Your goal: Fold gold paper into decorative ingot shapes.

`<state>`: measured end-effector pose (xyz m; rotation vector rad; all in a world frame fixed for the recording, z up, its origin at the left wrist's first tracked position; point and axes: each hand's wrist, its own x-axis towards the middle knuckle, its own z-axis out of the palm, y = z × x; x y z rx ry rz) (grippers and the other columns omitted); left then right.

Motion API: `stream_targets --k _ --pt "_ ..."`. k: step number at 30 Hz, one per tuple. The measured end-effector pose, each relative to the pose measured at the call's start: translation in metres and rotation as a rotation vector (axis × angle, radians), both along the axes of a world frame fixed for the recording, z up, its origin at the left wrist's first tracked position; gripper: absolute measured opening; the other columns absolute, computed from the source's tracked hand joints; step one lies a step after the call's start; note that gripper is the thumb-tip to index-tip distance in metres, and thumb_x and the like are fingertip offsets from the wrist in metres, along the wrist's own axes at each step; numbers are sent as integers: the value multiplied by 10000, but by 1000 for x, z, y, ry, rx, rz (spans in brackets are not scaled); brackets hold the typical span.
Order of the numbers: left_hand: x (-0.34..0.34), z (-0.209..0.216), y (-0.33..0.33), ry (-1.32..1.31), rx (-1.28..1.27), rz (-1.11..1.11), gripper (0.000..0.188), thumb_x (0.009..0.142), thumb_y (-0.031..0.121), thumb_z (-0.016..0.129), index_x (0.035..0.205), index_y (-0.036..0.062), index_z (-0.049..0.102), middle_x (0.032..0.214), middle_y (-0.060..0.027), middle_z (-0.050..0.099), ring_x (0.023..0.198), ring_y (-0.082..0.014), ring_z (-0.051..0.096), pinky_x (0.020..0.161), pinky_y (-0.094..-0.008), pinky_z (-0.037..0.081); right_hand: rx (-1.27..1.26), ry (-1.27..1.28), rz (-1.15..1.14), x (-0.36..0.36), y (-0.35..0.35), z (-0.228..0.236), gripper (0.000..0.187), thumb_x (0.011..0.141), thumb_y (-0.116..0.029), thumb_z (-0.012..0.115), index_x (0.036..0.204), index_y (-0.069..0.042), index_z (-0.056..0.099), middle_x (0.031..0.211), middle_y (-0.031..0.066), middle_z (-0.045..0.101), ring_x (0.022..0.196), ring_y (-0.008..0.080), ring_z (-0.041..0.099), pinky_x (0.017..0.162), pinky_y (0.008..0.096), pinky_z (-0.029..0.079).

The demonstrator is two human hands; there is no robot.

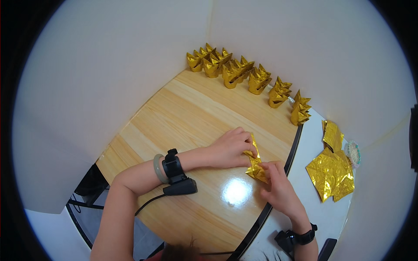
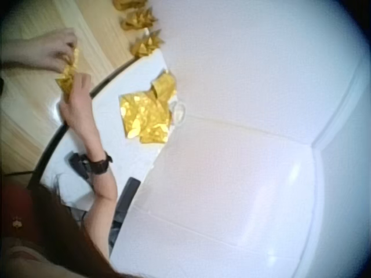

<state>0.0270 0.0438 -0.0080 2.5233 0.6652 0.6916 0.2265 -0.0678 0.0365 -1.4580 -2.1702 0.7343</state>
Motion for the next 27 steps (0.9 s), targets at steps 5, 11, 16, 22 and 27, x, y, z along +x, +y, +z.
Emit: stream_targets --k 5,11,16,22,27 --pt "1 0 -2 103 -97 4 395 675 283 772 1028 184 625 1083 -67 507 1088 -284 417 942 -395 326 -76 186 65 -2 3 -7 482 725 105 535 1187 -30 503 1052 139 562 955 255 584 770 322 495" --pt "0 3 -4 122 -147 -12 427 663 302 783 1044 205 617 1126 -68 498 1133 -298 390 953 -418 289 55 -6 -8 5 15 -5 241 767 46 611 988 -47 636 961 95 643 891 265 614 767 331 497" --pt "-1 12 -5 221 -184 -62 445 656 309 789 1052 207 613 1144 -68 491 1148 -296 381 948 -425 274 76 -71 55 8 18 -1 146 781 -39 677 926 -42 660 851 91 655 764 233 619 705 296 496" --pt "-1 8 -1 218 -179 -67 370 730 295 723 1072 206 611 1111 -47 509 1141 -273 393 945 -415 267 -50 118 -218 -4 25 -20 219 791 -79 695 960 -4 578 747 89 613 618 208 600 600 301 489" --pt "1 2 -2 99 -210 2 355 814 265 643 1163 214 604 1052 -24 532 1093 -230 430 942 -417 266 -52 147 -257 -6 27 -26 315 774 -41 704 1022 -8 513 736 77 593 626 190 599 585 296 482"
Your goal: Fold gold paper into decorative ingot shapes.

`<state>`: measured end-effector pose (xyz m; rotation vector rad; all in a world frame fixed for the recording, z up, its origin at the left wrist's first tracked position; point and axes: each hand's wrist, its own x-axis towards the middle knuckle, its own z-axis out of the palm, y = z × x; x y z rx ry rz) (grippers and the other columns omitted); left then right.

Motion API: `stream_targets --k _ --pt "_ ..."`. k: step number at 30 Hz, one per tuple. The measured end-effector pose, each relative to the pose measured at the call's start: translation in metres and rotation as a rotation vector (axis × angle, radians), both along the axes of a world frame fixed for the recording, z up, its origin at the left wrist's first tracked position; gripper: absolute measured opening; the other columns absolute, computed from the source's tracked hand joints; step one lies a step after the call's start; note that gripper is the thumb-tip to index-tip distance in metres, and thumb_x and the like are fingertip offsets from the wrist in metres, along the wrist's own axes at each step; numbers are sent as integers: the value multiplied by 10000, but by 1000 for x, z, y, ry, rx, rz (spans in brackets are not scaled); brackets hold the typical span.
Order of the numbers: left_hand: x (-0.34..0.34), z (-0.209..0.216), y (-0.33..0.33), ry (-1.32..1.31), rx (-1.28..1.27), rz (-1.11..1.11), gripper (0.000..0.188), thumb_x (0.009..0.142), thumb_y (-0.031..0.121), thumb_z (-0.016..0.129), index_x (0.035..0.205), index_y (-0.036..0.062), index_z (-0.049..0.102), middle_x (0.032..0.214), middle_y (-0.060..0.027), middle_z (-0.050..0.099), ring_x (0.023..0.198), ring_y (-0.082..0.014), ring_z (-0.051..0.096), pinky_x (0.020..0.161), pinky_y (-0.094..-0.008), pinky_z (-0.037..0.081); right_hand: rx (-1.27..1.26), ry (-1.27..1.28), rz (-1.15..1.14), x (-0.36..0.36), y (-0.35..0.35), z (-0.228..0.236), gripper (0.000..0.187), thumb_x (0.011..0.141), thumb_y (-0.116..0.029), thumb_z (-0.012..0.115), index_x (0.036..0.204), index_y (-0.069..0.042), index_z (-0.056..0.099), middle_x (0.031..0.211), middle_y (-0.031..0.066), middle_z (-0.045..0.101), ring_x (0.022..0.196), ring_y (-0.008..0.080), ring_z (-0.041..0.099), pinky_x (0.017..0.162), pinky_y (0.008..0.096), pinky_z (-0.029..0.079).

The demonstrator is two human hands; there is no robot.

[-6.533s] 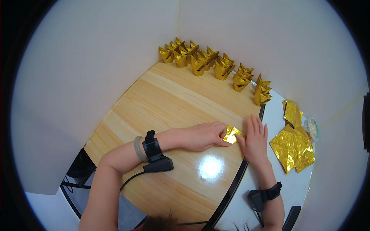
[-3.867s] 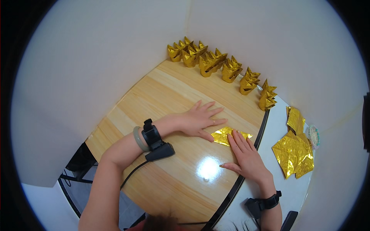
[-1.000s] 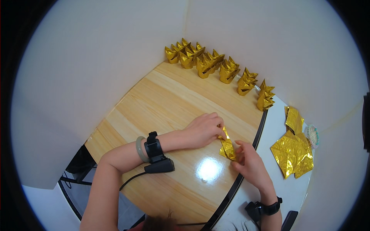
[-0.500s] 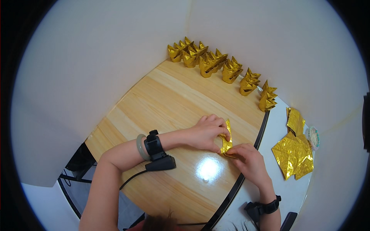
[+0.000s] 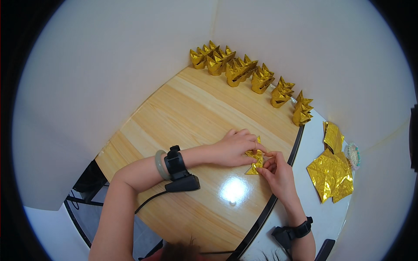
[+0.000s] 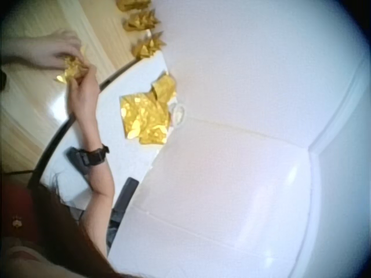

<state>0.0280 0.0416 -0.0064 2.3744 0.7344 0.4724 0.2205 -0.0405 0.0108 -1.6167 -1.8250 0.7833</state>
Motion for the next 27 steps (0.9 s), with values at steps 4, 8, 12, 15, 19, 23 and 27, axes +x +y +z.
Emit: stream_targets --k 4,8,12,15,19,23,27 --pt "0 0 7 -31 198 -74 295 852 236 618 1145 211 644 995 -28 552 997 -217 486 886 -384 327 24 -5 -37 1 -1 1 295 775 -33 700 998 -14 508 740 82 594 631 205 600 581 303 483" --pt "-2 0 9 -51 304 -108 224 827 201 645 1046 193 693 976 -48 564 950 -233 517 807 -354 422 110 -67 -12 11 8 -2 273 758 -32 701 971 -15 533 796 93 610 728 227 614 643 326 495" --pt "1 0 5 -3 283 -75 213 818 182 654 1027 181 696 936 -54 549 939 -240 517 781 -343 447 385 -342 103 17 11 -8 304 753 -81 690 1031 -22 581 965 104 627 916 253 594 787 363 484" --pt "2 2 3 14 277 -74 226 839 175 647 1063 165 680 927 -56 536 916 -243 519 759 -335 451 471 -489 188 6 0 -6 391 775 -162 677 1122 -8 583 1118 108 611 1039 254 569 889 373 454" --pt "0 0 4 11 239 -69 232 844 168 644 1074 164 677 936 -65 532 929 -244 520 766 -342 452 491 -835 235 0 -18 3 512 815 -305 647 1200 22 561 1299 123 537 1193 234 507 1008 399 383" --pt "-4 1 5 24 164 -52 240 842 173 648 1080 158 675 976 -67 524 950 -240 524 773 -338 456 494 -795 168 3 -16 4 522 794 -347 672 1170 4 580 1154 129 627 1104 235 573 948 393 435" --pt "-1 5 5 -51 71 -50 208 817 172 661 1016 112 684 1013 -75 520 984 -258 529 806 -356 453 493 -630 66 4 -12 7 475 767 -290 706 1131 -8 590 1016 114 662 984 249 613 845 358 487"
